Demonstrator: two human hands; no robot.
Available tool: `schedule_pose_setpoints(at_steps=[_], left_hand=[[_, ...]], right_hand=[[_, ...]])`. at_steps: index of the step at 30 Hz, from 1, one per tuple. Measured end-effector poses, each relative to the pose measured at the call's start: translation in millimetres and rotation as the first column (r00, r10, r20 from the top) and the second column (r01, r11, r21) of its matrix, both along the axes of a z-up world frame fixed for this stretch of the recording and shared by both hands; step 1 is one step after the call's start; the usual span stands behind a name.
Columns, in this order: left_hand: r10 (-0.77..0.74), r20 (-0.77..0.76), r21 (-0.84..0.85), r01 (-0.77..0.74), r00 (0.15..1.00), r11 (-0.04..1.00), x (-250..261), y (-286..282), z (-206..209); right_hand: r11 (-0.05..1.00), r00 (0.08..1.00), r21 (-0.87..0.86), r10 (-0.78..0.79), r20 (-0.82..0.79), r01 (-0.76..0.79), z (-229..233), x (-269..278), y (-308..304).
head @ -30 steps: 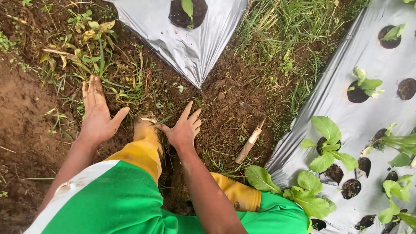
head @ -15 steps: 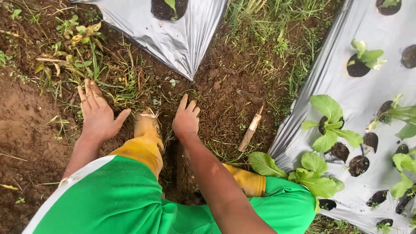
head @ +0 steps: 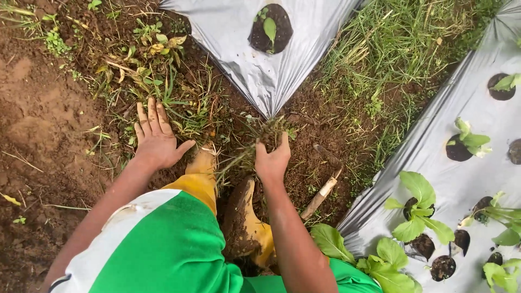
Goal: The person weeds a narrow strip of soil between two rows of plants covered with plastic mulch. They use a small hand hoe to loosen the soil and pull out weeds by hand, discarding them to the side.
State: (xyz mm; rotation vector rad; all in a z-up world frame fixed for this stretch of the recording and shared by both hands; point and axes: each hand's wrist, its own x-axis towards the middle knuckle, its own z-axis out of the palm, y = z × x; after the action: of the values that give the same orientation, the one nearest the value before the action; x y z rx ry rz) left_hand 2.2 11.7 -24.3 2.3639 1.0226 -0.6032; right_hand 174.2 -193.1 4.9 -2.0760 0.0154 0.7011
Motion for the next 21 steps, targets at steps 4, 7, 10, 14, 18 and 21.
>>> schedule_pose_setpoints(at_steps=[4,7,10,14,18,21], left_hand=[[0.026,0.064,-0.033,-0.024,0.998,0.999,-2.7,-0.3,-14.8],[-0.094,0.070,0.019,0.093,0.993,0.996,-29.3,-6.3,-42.9],[-0.081,0.166,0.083,0.068,0.983,0.994,-21.8,-3.5,-44.1],[-0.094,0.274,0.144,0.056,0.957,0.988,-19.1,1.6,-33.4],[-0.119,0.327,0.176,0.063,0.938,0.982,-29.8,-1.7,-52.8],[-0.086,0.263,0.174,0.040,0.961,0.984,-22.8,-4.1,-44.7]], right_hand=[[0.912,0.981,0.372,0.192,-0.019,-0.172,116.1,-14.1,75.6],[0.625,0.714,0.378,0.680,0.166,-0.683,141.8,-7.4,93.2],[0.593,0.589,0.138,0.691,0.419,-0.793,109.1,12.6,76.2],[0.979,0.898,-0.022,0.195,0.395,-0.203,15.3,32.8,21.7],[0.915,0.961,-0.397,0.174,0.217,-0.076,-58.6,54.4,-33.5],[0.882,0.955,-0.435,0.264,0.134,-0.182,-95.9,56.7,-48.6]])
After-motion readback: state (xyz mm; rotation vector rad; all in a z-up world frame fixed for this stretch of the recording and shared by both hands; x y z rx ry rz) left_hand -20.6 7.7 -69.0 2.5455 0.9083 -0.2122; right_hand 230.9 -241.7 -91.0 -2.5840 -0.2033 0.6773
